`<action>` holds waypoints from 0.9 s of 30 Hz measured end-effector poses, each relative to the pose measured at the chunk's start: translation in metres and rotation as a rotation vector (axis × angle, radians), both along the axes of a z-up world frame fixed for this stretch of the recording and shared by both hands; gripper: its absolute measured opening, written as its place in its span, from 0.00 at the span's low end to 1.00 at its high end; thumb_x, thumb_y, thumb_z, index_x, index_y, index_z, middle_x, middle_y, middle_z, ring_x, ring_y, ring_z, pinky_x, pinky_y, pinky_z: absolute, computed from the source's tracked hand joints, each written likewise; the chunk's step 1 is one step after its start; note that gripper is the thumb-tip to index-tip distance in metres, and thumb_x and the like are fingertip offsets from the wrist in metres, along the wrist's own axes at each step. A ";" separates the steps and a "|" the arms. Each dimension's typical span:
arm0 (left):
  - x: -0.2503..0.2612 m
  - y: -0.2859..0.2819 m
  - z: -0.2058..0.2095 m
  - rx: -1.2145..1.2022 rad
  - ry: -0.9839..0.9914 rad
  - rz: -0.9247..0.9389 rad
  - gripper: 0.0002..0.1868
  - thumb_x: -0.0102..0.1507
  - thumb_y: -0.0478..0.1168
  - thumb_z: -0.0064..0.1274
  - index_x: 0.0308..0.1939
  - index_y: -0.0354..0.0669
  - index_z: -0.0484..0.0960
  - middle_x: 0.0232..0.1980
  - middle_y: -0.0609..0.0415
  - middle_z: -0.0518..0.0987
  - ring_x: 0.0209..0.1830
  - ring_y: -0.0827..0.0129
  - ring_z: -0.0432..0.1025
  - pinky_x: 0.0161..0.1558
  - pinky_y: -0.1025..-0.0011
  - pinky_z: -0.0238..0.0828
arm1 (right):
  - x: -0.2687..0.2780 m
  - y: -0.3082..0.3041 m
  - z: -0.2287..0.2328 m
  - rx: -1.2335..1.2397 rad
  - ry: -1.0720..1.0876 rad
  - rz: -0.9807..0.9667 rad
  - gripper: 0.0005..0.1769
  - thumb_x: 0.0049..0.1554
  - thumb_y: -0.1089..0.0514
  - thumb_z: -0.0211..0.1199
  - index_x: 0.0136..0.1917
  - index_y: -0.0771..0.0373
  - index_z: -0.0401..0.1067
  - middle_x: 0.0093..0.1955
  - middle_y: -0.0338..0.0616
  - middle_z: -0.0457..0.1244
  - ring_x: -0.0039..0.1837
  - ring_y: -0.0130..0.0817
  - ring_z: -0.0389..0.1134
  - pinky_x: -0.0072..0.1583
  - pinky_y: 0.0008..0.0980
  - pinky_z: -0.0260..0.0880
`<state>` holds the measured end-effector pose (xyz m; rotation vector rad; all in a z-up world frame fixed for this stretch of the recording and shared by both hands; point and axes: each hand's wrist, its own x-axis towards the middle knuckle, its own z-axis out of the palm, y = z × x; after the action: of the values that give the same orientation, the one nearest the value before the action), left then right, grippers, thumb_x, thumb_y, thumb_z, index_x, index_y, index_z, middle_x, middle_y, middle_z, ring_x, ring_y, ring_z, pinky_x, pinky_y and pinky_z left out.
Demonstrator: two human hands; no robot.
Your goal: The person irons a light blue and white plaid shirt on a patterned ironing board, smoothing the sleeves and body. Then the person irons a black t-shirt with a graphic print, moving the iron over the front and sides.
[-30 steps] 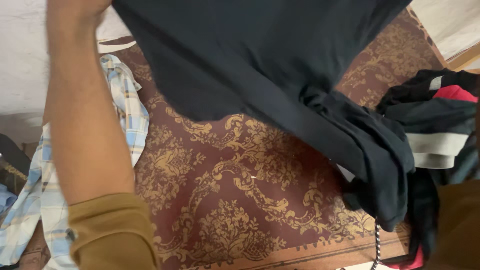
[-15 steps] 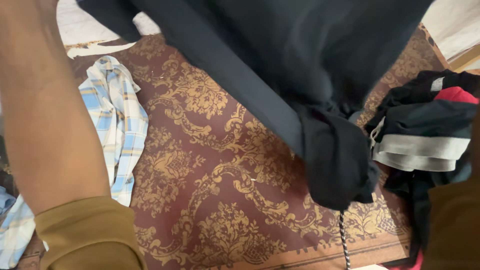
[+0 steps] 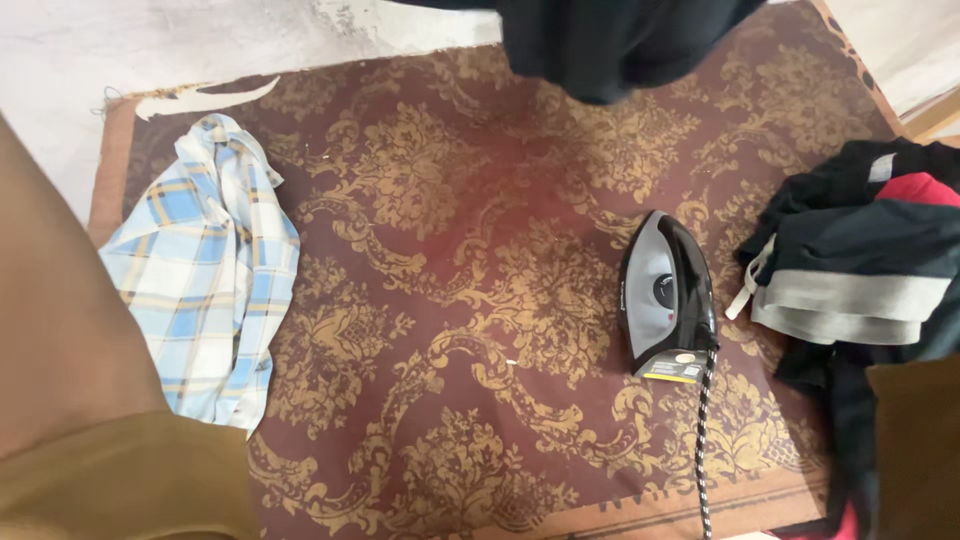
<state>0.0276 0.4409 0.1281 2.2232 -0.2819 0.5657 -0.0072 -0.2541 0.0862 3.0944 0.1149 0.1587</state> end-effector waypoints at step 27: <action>-0.141 -0.225 -0.122 0.483 0.368 -0.931 0.24 0.63 0.57 0.55 0.53 0.45 0.84 0.54 0.52 0.81 0.60 0.57 0.73 0.58 0.59 0.70 | -0.125 0.053 -0.074 0.603 0.556 -0.081 0.73 0.47 0.47 0.78 0.88 0.62 0.31 0.26 0.50 0.62 0.28 0.39 0.63 0.34 0.38 0.63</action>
<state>-0.1139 0.2155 0.0063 2.2496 -1.2587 -0.4538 -0.1322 -0.2015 0.0118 3.6200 -0.0577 -0.8234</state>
